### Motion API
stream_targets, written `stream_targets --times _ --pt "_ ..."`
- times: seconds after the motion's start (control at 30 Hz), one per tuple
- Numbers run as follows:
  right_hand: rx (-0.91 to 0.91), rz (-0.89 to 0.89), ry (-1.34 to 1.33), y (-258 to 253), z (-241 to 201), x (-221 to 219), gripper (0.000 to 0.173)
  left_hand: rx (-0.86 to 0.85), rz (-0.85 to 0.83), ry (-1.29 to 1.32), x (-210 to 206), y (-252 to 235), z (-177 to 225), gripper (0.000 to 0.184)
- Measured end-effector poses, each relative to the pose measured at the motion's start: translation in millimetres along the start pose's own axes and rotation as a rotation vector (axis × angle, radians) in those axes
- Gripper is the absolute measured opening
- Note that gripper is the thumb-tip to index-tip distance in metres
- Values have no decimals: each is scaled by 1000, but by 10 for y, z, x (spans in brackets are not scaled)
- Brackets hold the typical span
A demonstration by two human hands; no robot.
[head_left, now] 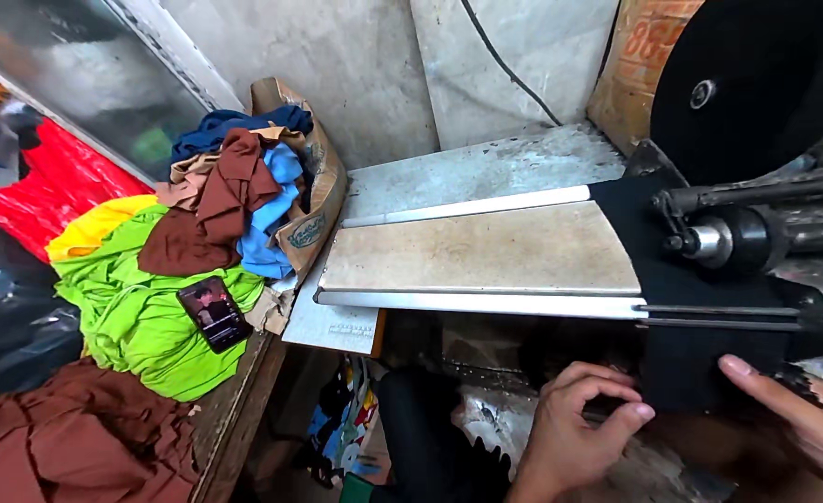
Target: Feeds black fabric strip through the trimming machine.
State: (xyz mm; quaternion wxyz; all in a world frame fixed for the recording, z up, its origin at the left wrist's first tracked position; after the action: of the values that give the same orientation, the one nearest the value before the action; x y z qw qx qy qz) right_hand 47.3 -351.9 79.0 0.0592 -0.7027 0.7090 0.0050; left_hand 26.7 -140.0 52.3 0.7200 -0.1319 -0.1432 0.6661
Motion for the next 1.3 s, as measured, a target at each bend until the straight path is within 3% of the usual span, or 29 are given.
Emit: stream_targets --times 0.2,0.3,0.4,0.5,0.6,0.67,0.8,0.9,1.1,1.3 --pt "11 -14 8 -9 14 1 20 16 1 0 36 91 -84 18" --pt "28 0 -20 -7 19 -11 21 137 -14 -71 44 372 -431 18" --pt "-1 -8 -27 -6 13 -6 21 469 -84 -168 -69 822 -942 25" --pt "-4 -4 -18 -21 10 -17 21 957 -60 53 -361 1071 -1363 40" --pt "-3 6 14 -16 27 -11 23 1441 191 347 -676 1044 -1737 63" --pt "-7 7 24 -26 13 -16 24 1558 378 469 -823 972 -1978 70" --pt "-39 10 18 -25 25 10 24 1544 517 594 -982 805 -2101 64" --pt "-39 20 12 -27 38 9 25 1481 582 664 -1015 665 -1990 42" --pt "-14 21 -28 -27 19 -24 23 1334 497 587 -1056 658 -2016 50" --pt "-23 32 -22 -28 15 -21 23 1320 514 550 -1047 650 -1974 53"
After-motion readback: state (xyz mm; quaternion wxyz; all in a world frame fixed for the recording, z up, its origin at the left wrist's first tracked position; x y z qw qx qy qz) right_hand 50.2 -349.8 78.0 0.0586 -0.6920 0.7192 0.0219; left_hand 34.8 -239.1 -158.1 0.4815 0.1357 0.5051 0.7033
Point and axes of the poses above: each hand's wrist, its own y-axis away from the middle knuckle, its own x-axis out of the back of the hand, z = x × y, the point moved 2 cm from there along -y, towards the middle knuckle, and after that the axes turned 9 degrees about z, right-handed, at the moved point
